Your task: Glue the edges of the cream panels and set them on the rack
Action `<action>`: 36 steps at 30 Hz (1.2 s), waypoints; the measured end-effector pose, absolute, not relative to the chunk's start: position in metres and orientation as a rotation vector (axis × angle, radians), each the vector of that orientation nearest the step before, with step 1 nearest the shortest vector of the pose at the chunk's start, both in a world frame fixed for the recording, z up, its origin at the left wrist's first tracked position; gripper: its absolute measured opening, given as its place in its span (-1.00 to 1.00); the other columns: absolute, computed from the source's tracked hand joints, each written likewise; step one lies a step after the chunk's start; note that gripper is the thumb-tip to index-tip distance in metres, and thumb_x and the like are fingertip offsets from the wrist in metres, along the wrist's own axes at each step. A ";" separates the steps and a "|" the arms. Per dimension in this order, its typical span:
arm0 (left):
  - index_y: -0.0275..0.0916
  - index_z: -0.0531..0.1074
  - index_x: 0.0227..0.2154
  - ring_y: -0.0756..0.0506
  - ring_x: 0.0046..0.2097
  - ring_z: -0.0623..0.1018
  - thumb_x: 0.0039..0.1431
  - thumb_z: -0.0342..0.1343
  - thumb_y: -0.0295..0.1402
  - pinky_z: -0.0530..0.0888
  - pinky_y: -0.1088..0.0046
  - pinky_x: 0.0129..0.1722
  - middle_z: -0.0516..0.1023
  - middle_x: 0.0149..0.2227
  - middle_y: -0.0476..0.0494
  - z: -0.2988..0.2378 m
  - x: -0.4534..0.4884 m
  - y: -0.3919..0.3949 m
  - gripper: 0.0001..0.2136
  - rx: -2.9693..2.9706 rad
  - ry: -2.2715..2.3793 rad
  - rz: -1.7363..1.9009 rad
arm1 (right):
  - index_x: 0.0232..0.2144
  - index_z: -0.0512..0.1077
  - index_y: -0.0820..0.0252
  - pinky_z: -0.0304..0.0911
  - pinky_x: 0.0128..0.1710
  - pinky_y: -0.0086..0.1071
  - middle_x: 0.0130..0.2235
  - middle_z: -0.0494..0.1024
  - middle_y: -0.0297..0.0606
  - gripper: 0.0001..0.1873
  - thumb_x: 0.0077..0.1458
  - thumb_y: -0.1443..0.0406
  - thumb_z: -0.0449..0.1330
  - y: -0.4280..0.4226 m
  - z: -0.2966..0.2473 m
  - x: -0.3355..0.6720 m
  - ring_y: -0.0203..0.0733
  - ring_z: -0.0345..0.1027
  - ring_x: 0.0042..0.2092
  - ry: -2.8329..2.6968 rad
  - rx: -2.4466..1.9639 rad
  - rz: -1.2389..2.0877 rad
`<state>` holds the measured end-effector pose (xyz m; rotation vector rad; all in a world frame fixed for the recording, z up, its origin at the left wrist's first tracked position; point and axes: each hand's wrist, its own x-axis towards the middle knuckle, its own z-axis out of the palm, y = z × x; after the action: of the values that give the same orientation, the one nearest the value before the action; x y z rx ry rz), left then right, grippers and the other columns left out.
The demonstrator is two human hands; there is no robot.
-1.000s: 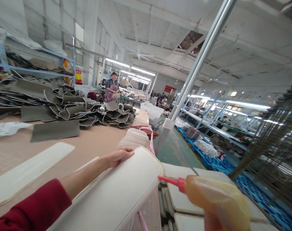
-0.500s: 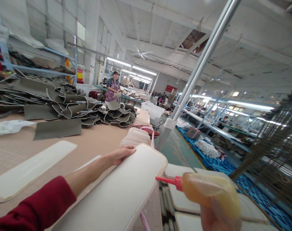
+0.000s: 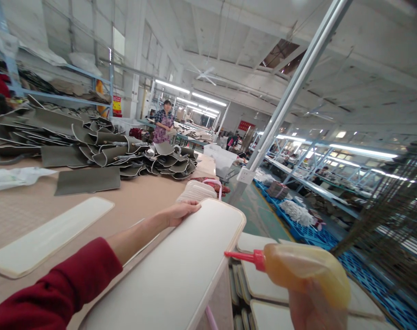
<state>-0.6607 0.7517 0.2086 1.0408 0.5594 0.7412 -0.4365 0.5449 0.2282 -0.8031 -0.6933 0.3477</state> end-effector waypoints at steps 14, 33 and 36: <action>-0.31 0.42 -0.40 -0.02 -0.48 0.50 -0.10 0.28 -0.37 0.44 0.45 -0.44 0.52 -0.46 -0.07 0.224 -0.652 0.762 -0.80 1.100 0.568 0.741 | -0.20 0.44 0.19 0.41 -0.24 -0.36 -0.17 0.49 -0.16 -0.30 -0.49 0.12 0.48 0.541 0.221 -0.434 -0.05 0.39 -0.19 -0.648 -0.851 0.353; -0.32 0.41 -0.43 0.00 -0.49 0.48 -0.03 0.24 -0.43 0.44 0.46 -0.39 0.49 -0.55 -0.03 0.242 -0.634 0.785 -0.88 1.096 0.558 0.760 | -0.13 0.42 0.17 0.39 -0.13 -0.19 -0.12 0.48 -0.20 -0.25 -0.43 0.02 0.45 0.534 0.228 -0.442 0.04 0.35 -0.09 -0.753 -0.858 0.408; -0.34 0.43 -0.41 -0.01 -0.48 0.49 -0.02 0.23 -0.44 0.45 0.46 -0.38 0.51 -0.54 -0.05 0.245 -0.632 0.789 -0.88 1.099 0.569 0.755 | -0.07 0.40 0.12 0.42 -0.20 -0.28 -0.04 0.45 -0.22 -0.17 -0.48 0.03 0.47 0.535 0.223 -0.438 0.02 0.33 -0.05 -0.680 -0.862 0.421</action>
<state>-0.6319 0.7888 0.2446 1.0994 0.5691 0.7554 -0.4384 0.5347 0.2228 -0.8622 -0.6798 0.4209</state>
